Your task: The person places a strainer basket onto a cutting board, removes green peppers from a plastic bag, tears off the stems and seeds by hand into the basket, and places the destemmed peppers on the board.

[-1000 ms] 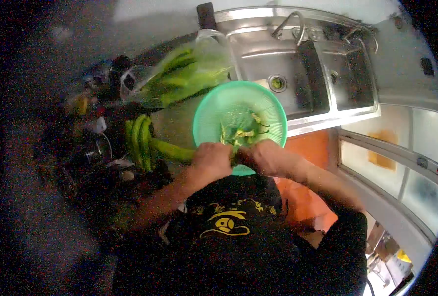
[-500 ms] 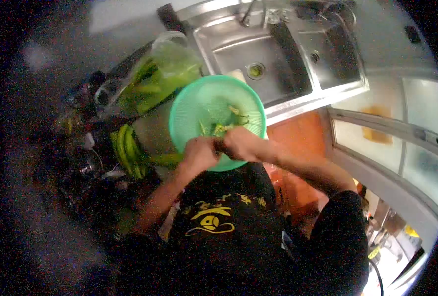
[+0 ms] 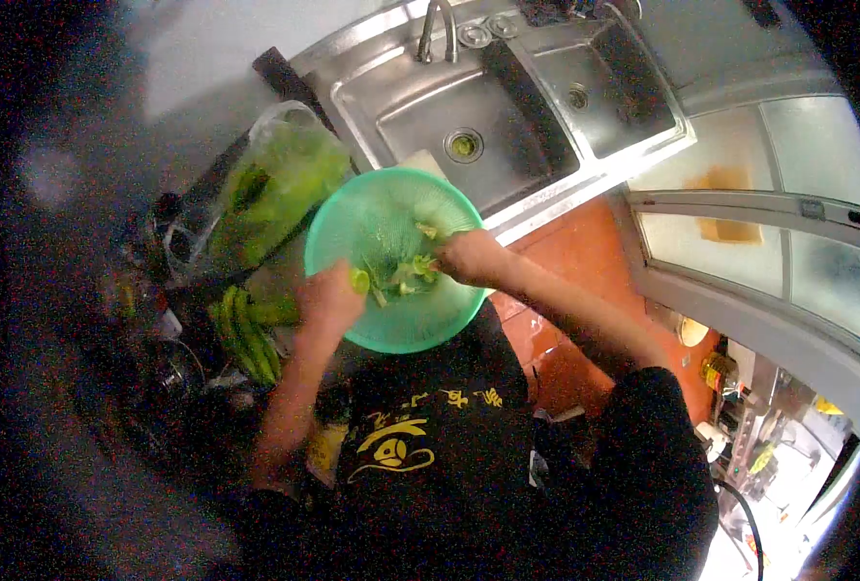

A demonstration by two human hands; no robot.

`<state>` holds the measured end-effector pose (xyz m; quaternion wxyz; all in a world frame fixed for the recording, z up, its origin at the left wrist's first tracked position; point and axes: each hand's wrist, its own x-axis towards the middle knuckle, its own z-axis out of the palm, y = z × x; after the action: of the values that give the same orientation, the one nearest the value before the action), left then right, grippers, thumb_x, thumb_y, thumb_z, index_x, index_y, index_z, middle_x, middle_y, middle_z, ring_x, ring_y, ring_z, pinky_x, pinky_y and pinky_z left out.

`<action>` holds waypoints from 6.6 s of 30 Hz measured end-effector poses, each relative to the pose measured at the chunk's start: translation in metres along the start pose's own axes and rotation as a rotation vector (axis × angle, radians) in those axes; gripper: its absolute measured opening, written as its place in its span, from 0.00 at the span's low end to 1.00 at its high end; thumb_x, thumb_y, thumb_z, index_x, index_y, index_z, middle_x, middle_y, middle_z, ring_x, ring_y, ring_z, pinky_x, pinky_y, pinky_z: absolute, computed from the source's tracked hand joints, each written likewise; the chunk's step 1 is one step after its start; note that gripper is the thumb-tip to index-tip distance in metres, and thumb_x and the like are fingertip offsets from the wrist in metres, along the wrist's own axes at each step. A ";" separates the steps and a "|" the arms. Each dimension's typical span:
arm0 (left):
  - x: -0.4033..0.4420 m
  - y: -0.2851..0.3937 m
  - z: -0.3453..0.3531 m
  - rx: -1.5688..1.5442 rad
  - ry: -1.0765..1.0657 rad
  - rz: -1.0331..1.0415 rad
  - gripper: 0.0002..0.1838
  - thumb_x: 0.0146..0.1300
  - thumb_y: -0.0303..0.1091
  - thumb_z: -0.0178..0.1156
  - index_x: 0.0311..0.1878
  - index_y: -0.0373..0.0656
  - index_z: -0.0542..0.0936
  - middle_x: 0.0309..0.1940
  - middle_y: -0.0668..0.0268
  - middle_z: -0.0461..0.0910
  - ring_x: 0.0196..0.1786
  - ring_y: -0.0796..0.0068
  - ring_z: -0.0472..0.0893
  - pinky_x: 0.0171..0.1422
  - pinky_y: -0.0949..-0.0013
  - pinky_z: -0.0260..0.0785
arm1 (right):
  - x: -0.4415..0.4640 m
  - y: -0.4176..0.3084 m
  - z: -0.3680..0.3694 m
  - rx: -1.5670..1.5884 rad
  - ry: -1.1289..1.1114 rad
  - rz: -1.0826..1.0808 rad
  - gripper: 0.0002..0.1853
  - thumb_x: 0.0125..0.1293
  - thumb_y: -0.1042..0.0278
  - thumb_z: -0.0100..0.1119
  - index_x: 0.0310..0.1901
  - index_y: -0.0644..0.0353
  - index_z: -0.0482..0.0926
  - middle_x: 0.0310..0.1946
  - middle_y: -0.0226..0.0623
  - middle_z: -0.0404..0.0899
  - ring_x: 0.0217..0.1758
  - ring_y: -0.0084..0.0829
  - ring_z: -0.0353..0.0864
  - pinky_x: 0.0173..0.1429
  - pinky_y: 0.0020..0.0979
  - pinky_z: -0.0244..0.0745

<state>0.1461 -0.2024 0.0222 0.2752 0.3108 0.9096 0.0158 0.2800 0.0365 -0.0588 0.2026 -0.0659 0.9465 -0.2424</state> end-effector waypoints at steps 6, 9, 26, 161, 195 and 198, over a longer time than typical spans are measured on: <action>0.019 0.009 0.077 0.298 -0.103 0.066 0.05 0.57 0.30 0.62 0.31 0.45 0.87 0.28 0.63 0.87 0.33 0.65 0.88 0.32 0.58 0.77 | -0.003 -0.024 -0.003 0.268 0.234 0.182 0.19 0.68 0.61 0.63 0.56 0.61 0.79 0.56 0.47 0.80 0.57 0.51 0.80 0.57 0.46 0.78; 0.020 0.012 0.059 0.197 -0.025 0.030 0.06 0.58 0.33 0.63 0.34 0.45 0.88 0.30 0.60 0.88 0.34 0.59 0.88 0.35 0.54 0.78 | -0.003 -0.038 -0.011 0.191 0.262 0.157 0.17 0.69 0.62 0.61 0.56 0.60 0.79 0.54 0.49 0.81 0.53 0.53 0.82 0.55 0.47 0.79; 0.027 -0.321 0.188 -0.462 0.681 -0.536 0.42 0.62 0.33 0.67 0.76 0.36 0.57 0.65 0.41 0.72 0.66 0.42 0.74 0.67 0.50 0.70 | 0.269 -0.158 -0.103 -0.150 0.326 -0.191 0.12 0.64 0.75 0.51 0.46 0.63 0.81 0.46 0.51 0.83 0.46 0.51 0.84 0.50 0.46 0.80; -0.013 0.050 -0.034 -0.410 0.485 0.636 0.14 0.53 0.36 0.68 0.43 0.44 0.87 0.81 0.43 0.45 0.80 0.31 0.45 0.80 0.35 0.43 | -0.064 -0.112 -0.068 0.771 0.456 0.387 0.28 0.58 0.58 0.68 0.54 0.69 0.71 0.33 0.63 0.81 0.40 0.60 0.84 0.45 0.52 0.79; 0.039 -0.015 0.004 -0.771 -0.061 0.307 0.12 0.62 0.23 0.62 0.48 0.31 0.83 0.51 0.56 0.78 0.49 0.62 0.83 0.56 0.63 0.80 | -0.068 -0.086 -0.066 0.557 0.196 0.421 0.25 0.58 0.61 0.65 0.53 0.68 0.77 0.36 0.60 0.83 0.44 0.59 0.83 0.51 0.51 0.78; 0.033 -0.011 0.000 -0.806 -0.136 0.349 0.13 0.64 0.25 0.62 0.50 0.30 0.82 0.56 0.55 0.74 0.51 0.62 0.82 0.54 0.62 0.78 | -0.071 -0.082 -0.068 0.515 0.218 0.402 0.25 0.57 0.61 0.65 0.54 0.67 0.77 0.35 0.60 0.83 0.42 0.60 0.84 0.50 0.52 0.79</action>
<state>0.1184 -0.1924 0.0040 0.4267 0.3279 0.7446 0.3949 0.3181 0.0096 0.0604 0.1541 0.2017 0.8643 -0.4342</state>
